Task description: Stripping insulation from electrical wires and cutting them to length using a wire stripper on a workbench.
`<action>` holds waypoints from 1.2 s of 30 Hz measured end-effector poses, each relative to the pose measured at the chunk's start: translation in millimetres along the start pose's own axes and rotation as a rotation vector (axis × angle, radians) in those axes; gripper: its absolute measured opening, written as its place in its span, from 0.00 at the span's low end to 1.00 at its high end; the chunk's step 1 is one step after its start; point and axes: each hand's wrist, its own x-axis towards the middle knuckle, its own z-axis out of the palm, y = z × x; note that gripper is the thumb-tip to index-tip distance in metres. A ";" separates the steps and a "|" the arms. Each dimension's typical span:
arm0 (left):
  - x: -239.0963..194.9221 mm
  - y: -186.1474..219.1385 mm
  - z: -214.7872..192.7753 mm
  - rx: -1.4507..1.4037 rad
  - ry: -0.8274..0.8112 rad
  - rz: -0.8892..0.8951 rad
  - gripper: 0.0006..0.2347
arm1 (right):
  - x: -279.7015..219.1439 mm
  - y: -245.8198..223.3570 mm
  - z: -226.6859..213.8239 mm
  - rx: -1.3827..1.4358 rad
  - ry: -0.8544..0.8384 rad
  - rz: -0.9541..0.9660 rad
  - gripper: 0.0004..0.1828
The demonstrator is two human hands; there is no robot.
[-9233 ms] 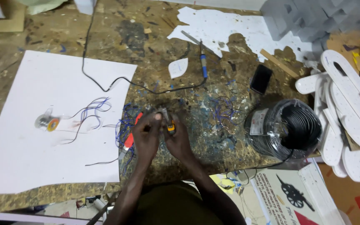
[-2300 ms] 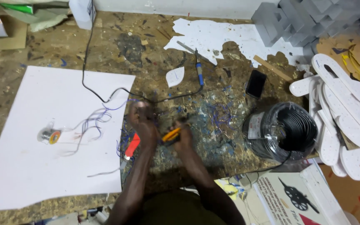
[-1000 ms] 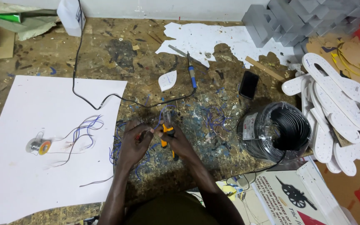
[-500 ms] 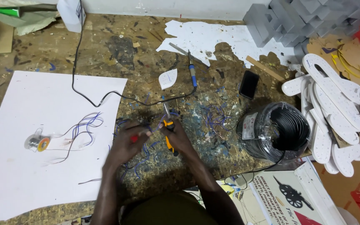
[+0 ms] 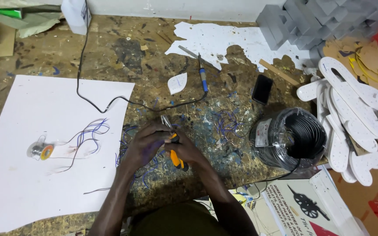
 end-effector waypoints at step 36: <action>94.8 21.4 139.3 0.040 -0.029 -0.245 0.28 | -11.4 89.4 6.5 -0.024 0.777 0.085 0.13</action>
